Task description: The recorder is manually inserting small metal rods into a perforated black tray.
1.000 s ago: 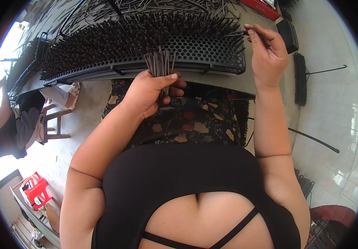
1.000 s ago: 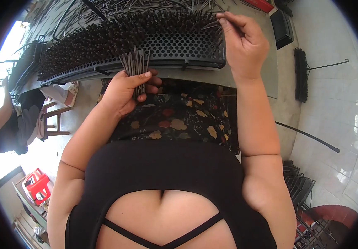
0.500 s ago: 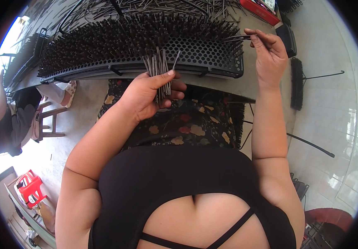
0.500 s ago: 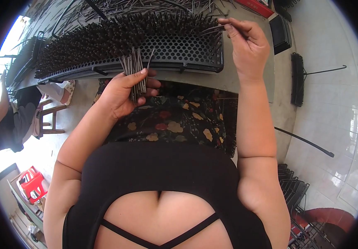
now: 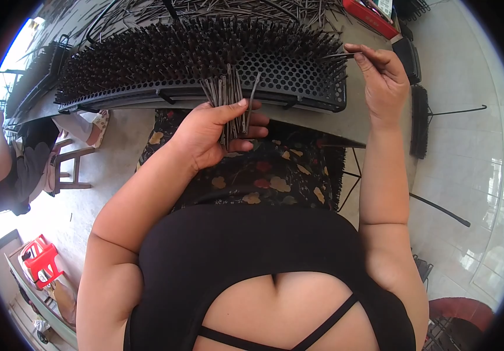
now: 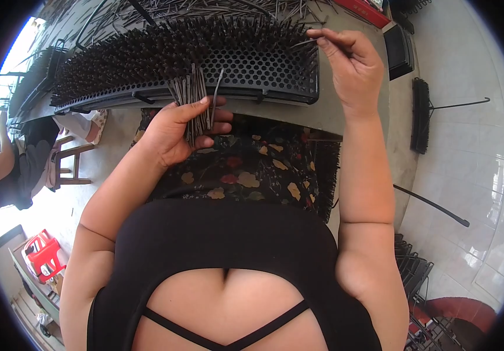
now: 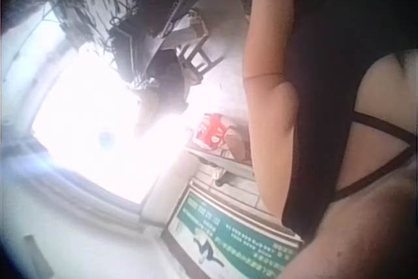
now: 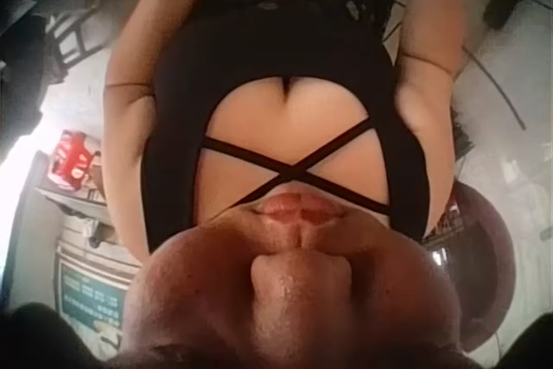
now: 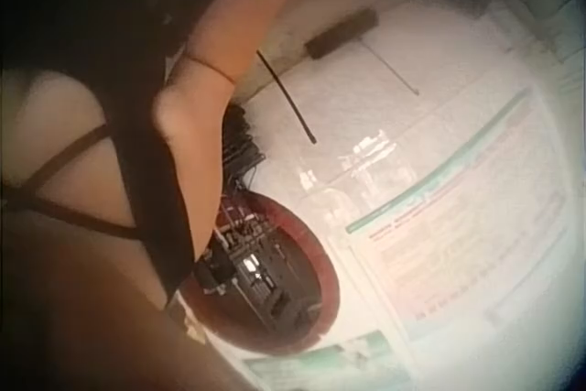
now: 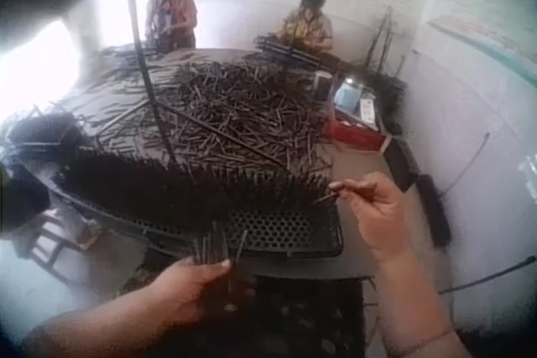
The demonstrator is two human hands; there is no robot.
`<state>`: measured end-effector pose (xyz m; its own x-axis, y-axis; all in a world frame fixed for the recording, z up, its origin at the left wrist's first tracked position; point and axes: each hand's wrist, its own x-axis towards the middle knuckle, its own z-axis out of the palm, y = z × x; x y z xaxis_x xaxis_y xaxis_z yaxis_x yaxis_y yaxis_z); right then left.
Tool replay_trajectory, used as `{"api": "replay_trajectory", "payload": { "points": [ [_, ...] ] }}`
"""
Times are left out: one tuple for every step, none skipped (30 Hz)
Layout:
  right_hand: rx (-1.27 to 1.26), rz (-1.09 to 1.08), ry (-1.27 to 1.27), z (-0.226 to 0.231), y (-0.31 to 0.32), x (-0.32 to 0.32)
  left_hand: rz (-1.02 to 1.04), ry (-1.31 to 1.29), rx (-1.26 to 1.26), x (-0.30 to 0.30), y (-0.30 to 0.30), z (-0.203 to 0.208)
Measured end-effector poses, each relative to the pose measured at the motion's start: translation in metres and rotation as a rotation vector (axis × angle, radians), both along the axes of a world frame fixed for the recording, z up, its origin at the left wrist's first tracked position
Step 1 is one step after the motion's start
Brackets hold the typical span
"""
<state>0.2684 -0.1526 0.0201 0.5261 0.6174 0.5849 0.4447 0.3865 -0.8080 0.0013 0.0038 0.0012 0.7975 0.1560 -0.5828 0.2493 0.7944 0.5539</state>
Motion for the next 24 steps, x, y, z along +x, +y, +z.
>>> {"api": "replay_trajectory", "payload": {
  "points": [
    [0.0, 0.001, 0.0, 0.0, 0.001, 0.0, 0.002, -0.018, -0.04, 0.0, 0.0, 0.0],
    [-0.013, 0.01, -0.032, 0.001, 0.002, 0.0, 0.001, -0.019, -0.04, 0.0, -0.001, 0.001],
    [-0.027, 0.02, -0.064, 0.002, 0.002, 0.0, 0.0, -0.02, -0.028, 0.0, -0.002, 0.002],
    [-0.028, 0.019, -0.065, 0.002, 0.002, 0.0, -0.001, -0.021, -0.015, -0.001, -0.003, 0.002],
    [-0.026, 0.023, -0.084, 0.002, 0.003, -0.001, 0.0, -0.022, -0.016, 0.0, -0.002, 0.002],
    [-0.025, 0.027, -0.103, 0.002, 0.003, -0.001, -0.007, -0.035, -0.032, -0.001, -0.001, 0.0],
    [-0.026, 0.029, -0.104, 0.001, 0.003, 0.0, -0.014, -0.048, -0.048, -0.001, 0.0, -0.001],
    [-0.026, 0.017, -0.1, 0.0, 0.004, 0.001, -0.009, -0.049, -0.046, -0.001, 0.0, -0.003],
    [-0.025, 0.004, -0.096, 0.0, 0.004, 0.001, -0.017, -0.042, -0.021, -0.002, 0.0, -0.004],
    [-0.024, 0.009, -0.097, 0.002, 0.005, 0.0, -0.026, -0.034, 0.005, -0.003, -0.001, -0.004],
    [-0.053, -0.037, -0.135, 0.004, 0.006, 0.0, -0.024, -0.035, 0.005, -0.003, -0.001, -0.003],
    [-0.081, -0.083, -0.173, 0.005, 0.007, -0.001, -0.013, -0.026, 0.006, -0.002, -0.002, -0.001],
    [-0.081, -0.082, -0.174, 0.006, 0.008, -0.001, -0.002, -0.018, 0.008, -0.002, -0.002, 0.0],
    [-0.096, -0.101, -0.189, 0.006, 0.01, -0.002, -0.001, -0.018, 0.008, -0.002, -0.001, 0.0],
    [-0.11, -0.121, -0.204, 0.007, 0.012, -0.003, -0.017, -0.015, 0.037, -0.003, 0.0, -0.003],
    [-0.109, -0.121, -0.204, 0.006, 0.013, -0.006, -0.034, -0.011, 0.065, -0.003, 0.001, -0.003],
    [-0.137, -0.118, -0.247, 0.004, 0.016, -0.009, -0.035, -0.009, 0.066, -0.003, 0.0, -0.003],
    [-0.164, -0.115, -0.29, 0.003, 0.017, -0.011, -0.012, 0.015, 0.09, -0.003, -0.002, -0.002],
    [-0.163, -0.118, -0.287, 0.003, 0.018, -0.011, 0.01, 0.04, 0.113, -0.003, -0.003, -0.001],
    [-0.232, -0.175, -0.403, 0.003, 0.02, -0.01, 0.006, 0.042, 0.115, -0.003, -0.004, -0.002],
    [-0.301, -0.234, -0.518, 0.002, 0.022, -0.009, 0.024, 0.047, 0.16, -0.003, -0.004, -0.003],
    [-0.301, -0.239, -0.514, 0.001, 0.024, -0.008, 0.041, 0.052, 0.206, -0.003, -0.005, -0.005],
    [-0.29, -0.263, -0.551, 0.001, 0.026, -0.005, 0.037, 0.053, 0.208, -0.003, -0.005, -0.008],
    [-0.278, -0.288, -0.588, 0.0, 0.027, -0.004, 0.054, 0.045, 0.242, -0.003, -0.006, -0.011]
  ]
}}
